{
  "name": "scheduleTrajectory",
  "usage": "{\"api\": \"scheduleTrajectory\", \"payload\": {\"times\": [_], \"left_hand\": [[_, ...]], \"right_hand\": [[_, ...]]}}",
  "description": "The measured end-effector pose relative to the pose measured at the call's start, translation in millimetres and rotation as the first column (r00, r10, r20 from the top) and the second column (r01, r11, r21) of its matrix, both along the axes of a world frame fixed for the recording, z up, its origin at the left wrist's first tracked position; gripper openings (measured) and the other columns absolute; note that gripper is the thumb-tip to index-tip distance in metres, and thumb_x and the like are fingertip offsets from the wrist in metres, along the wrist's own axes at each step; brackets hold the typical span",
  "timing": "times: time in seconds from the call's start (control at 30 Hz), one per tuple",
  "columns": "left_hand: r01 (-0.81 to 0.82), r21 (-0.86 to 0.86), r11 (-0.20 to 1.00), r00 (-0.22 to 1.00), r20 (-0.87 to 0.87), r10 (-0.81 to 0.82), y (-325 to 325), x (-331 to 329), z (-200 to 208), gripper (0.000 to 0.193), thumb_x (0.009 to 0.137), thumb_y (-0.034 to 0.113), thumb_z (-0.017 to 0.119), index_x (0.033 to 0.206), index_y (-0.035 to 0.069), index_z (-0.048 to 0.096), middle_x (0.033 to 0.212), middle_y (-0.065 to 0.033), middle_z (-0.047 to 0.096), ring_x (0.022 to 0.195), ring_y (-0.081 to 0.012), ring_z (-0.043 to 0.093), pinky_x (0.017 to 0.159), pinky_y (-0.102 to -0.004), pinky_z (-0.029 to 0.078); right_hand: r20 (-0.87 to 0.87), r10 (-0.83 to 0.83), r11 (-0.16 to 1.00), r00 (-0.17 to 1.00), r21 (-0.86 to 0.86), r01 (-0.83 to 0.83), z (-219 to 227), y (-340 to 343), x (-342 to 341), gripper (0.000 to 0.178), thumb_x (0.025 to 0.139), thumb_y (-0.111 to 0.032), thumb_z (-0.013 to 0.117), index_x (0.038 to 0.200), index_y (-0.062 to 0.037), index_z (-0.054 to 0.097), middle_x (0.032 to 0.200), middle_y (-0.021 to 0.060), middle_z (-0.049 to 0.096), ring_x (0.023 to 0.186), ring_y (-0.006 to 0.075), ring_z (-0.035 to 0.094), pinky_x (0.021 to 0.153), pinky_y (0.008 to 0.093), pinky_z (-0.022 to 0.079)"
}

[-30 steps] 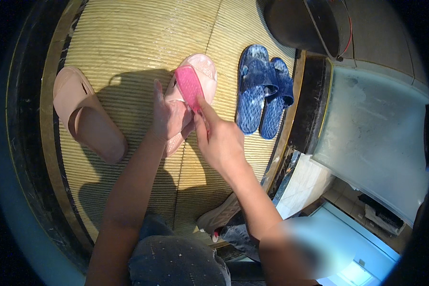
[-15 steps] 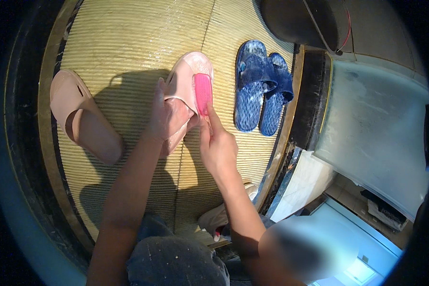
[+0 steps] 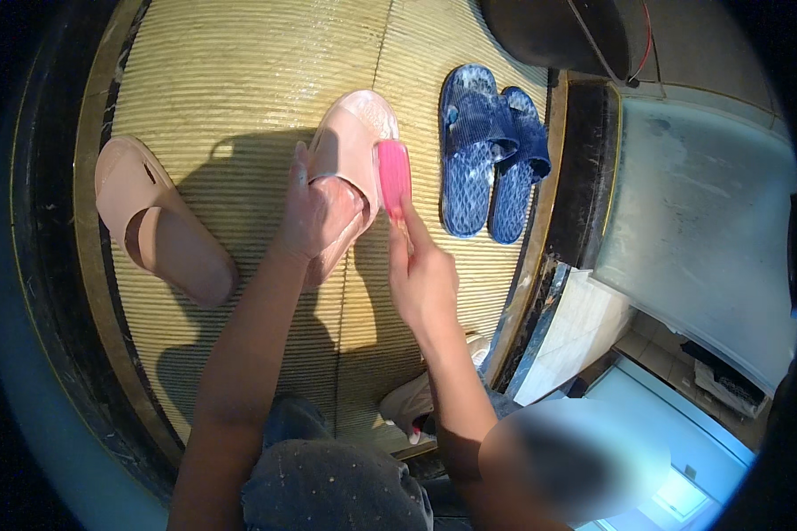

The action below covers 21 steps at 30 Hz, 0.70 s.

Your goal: The person scrubs two pairs of slippers with a pink brush. They clean the blue patterned slippers first, then the pink slippers, scrubbing the soles and straps.

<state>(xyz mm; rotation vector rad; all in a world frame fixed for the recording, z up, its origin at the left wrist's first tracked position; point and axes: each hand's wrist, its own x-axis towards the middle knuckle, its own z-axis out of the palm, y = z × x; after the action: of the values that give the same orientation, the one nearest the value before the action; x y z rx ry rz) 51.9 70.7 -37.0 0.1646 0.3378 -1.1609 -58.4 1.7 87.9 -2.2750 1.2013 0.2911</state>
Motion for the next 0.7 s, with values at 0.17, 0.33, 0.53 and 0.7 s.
{"api": "scheduleTrajectory", "payload": {"times": [0.17, 0.33, 0.53, 0.7], "left_hand": [[-0.04, 0.126, 0.991, 0.999, -0.013, 0.042, -8.9, -5.2, 13.9, 0.078, 0.092, 0.062, 0.039, 0.144, 0.003, 0.034, 0.145, -0.0146, 0.041, 0.134, -0.03, 0.039, 0.113, -0.0449, 0.027], [0.168, 0.472, 0.865, 0.729, 0.531, -0.431, -8.2, -27.8, 18.5, 0.054, 0.097, 0.039, 0.049, 0.135, 0.001, 0.044, 0.13, -0.0159, 0.053, 0.119, -0.0221, 0.052, 0.1, -0.033, 0.043], [0.09, 0.751, 0.654, 0.642, 0.459, -0.615, 2.4, -20.0, -11.2, 0.038, 0.088, 0.033, 0.063, 0.101, -0.003, 0.061, 0.094, -0.0076, 0.059, 0.089, -0.014, 0.056, 0.077, -0.0264, 0.044], [0.096, 0.682, 0.725, 0.785, 0.396, -0.477, 2.8, -20.5, -5.5, 0.037, 0.089, 0.03, 0.063, 0.106, -0.002, 0.058, 0.098, -0.0087, 0.059, 0.089, -0.0146, 0.055, 0.077, -0.0277, 0.044]], "right_hand": [[0.147, -0.243, 0.951, 0.959, 0.231, 0.205, -23.4, 9.3, -20.9, 0.044, 0.097, -0.019, 0.05, 0.139, -0.0057, 0.047, 0.097, 0.0234, 0.068, 0.081, 0.027, 0.07, 0.069, 0.0344, 0.053], [0.534, -0.487, 0.868, 0.691, 0.387, 0.311, -64.3, 1.3, 8.1, 0.043, 0.1, -0.018, 0.045, 0.137, 0.0037, 0.044, 0.121, 0.0261, 0.061, 0.109, 0.0232, 0.061, 0.091, 0.0303, 0.046], [0.437, -0.649, 0.716, 0.622, 0.627, 0.307, -52.4, 120.0, -46.1, 0.048, 0.103, -0.018, 0.039, 0.145, 0.0052, 0.031, 0.146, 0.0178, 0.041, 0.133, 0.0203, 0.039, 0.109, 0.0304, 0.03], [0.463, -0.66, 0.724, 0.591, 0.6, 0.339, -65.3, 110.6, -38.0, 0.048, 0.103, -0.018, 0.04, 0.144, 0.0047, 0.033, 0.141, 0.0167, 0.046, 0.127, 0.0188, 0.044, 0.106, 0.0294, 0.033]]}}
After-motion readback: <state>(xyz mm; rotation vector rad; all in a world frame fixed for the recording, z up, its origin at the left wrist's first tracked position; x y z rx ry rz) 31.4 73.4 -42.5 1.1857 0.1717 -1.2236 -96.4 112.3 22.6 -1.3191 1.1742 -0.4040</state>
